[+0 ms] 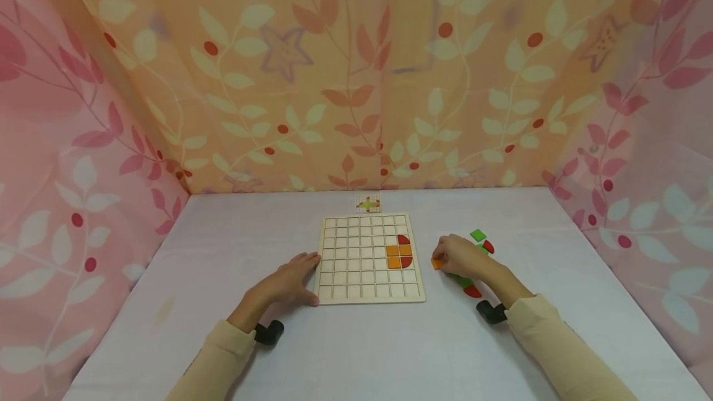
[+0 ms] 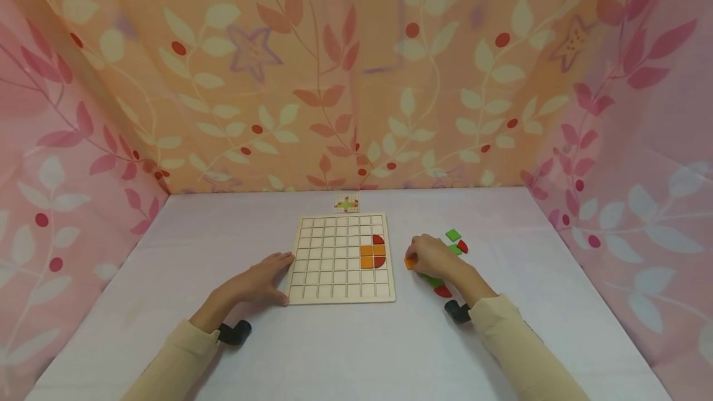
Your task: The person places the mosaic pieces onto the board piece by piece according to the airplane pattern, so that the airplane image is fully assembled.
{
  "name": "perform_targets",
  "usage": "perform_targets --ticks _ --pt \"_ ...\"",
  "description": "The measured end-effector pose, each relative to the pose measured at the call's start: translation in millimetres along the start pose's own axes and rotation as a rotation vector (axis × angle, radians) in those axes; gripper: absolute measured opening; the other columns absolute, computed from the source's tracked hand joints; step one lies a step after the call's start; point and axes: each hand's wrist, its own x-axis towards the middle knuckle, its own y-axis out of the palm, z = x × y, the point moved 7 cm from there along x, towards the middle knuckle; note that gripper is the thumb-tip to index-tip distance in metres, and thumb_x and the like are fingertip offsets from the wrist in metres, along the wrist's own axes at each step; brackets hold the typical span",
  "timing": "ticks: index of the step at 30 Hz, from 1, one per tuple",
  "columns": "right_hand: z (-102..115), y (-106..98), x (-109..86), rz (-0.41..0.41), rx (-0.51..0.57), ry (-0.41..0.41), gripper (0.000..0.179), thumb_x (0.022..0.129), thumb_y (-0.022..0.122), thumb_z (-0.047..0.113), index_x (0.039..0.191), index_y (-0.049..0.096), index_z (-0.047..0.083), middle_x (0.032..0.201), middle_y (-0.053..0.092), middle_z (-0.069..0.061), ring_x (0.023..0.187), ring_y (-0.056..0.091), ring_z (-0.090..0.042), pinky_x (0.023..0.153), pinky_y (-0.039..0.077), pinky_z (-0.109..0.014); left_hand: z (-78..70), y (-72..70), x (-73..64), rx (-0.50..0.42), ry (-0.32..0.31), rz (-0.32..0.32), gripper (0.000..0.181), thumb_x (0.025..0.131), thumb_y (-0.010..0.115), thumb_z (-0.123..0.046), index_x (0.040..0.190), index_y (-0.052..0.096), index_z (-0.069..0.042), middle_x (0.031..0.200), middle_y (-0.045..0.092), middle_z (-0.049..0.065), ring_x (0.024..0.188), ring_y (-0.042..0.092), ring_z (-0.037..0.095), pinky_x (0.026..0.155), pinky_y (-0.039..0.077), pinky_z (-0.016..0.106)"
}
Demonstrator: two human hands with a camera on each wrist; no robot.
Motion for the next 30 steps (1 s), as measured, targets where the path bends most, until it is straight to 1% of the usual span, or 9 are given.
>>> perform_targets --ticks 6,13,17,25,30 --pt "-2.6 0.9 0.1 0.008 0.006 0.024 0.017 0.078 0.077 0.010 0.095 0.077 0.008 0.089 0.063 0.002 0.083 0.054 -0.014 0.082 0.053 -0.035 0.2 0.4 0.4 -0.009 -0.007 -0.001 0.098 0.071 0.086 -0.028 0.150 0.035 -0.003 0.159 0.031 0.014 0.149 0.021 0.038 0.116 0.023 0.062" --pt "-0.5 -0.1 1.3 0.008 0.002 0.013 0.017 0.079 0.078 0.010 0.095 0.077 0.008 0.089 0.063 0.001 0.082 0.055 -0.014 0.081 0.054 -0.035 0.1 -0.2 -0.8 -0.003 0.004 -0.008 0.097 0.070 0.087 -0.026 0.149 0.036 -0.001 0.158 0.033 0.016 0.148 0.023 0.040 0.116 0.023 0.062" --pt "-1.3 -0.3 1.4 0.012 0.010 0.020 0.017 0.079 0.077 0.010 0.095 0.077 0.008 0.089 0.063 0.001 0.081 0.054 -0.014 0.080 0.054 -0.034 0.1 -0.7 -0.9 -0.003 0.000 -0.007 0.097 0.071 0.086 -0.027 0.150 0.035 -0.002 0.158 0.032 0.015 0.149 0.022 0.039 0.116 0.023 0.061" --pt "-4.9 2.0 0.9 0.020 0.056 0.041 0.016 0.080 0.078 0.011 0.096 0.076 0.008 0.090 0.063 0.001 0.081 0.053 -0.014 0.079 0.053 -0.032 0.1 -0.2 -1.0 0.003 -0.017 -0.001 0.097 0.071 0.086 -0.028 0.150 0.035 -0.004 0.159 0.032 0.014 0.149 0.021 0.038 0.117 0.022 0.060" --pt "-5.9 -0.6 2.0 0.022 0.106 0.074 0.020 0.080 0.078 0.014 0.099 0.076 0.008 0.092 0.063 0.001 0.083 0.053 -0.015 0.079 0.052 -0.033 -0.5 0.2 -0.9 -0.002 -0.019 0.002 0.097 0.072 0.086 -0.029 0.151 0.034 -0.004 0.159 0.031 0.013 0.149 0.021 0.037 0.118 0.023 0.059"
